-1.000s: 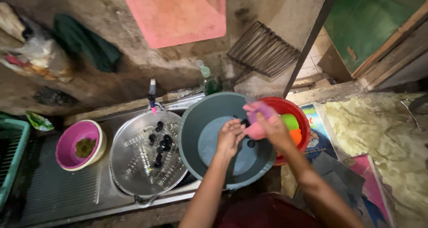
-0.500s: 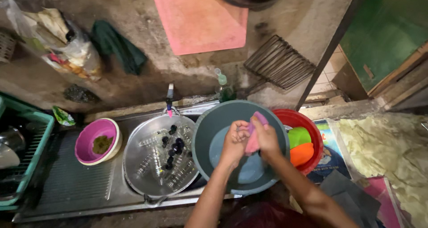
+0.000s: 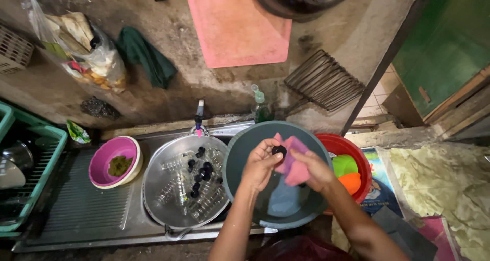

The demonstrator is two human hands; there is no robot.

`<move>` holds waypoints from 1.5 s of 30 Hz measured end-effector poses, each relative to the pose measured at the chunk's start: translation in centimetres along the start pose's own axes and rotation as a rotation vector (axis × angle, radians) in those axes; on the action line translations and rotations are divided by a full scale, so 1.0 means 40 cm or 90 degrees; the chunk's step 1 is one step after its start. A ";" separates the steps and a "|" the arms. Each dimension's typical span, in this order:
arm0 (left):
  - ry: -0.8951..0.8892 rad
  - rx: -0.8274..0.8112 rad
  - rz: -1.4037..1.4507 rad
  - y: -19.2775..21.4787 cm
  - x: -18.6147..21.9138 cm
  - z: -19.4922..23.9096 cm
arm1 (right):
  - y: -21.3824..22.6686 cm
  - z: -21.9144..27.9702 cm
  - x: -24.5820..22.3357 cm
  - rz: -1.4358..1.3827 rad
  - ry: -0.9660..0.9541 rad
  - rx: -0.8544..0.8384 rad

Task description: The person dries small glass bottles and jars using a pink cloth. They pick up each item from a metal tray, wipe it dry, and place it into a pink basin. The task is performed one item at a time in a repetitive manner.

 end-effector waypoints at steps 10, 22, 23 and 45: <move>-0.273 0.000 -0.726 -0.142 0.137 0.074 | 0.008 -0.012 0.014 -0.041 0.033 -0.009; 0.101 0.160 -0.218 0.150 -0.030 0.001 | -0.119 0.062 -0.072 0.507 0.326 0.057; 0.108 0.171 -0.211 0.167 -0.024 -0.003 | -0.150 0.089 -0.102 0.607 0.427 0.056; -0.181 0.116 -0.484 0.005 0.112 0.077 | -0.015 -0.041 0.082 -0.041 0.032 0.091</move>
Point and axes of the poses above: each hand's wrist, its own z-axis away from the middle knuckle, its own y-axis out of the back of the hand, x = y × z, the point moved 10 cm from there along -z, towards the middle knuckle, and after that the axes turned 9 degrees about z, right-handed, at the moved point
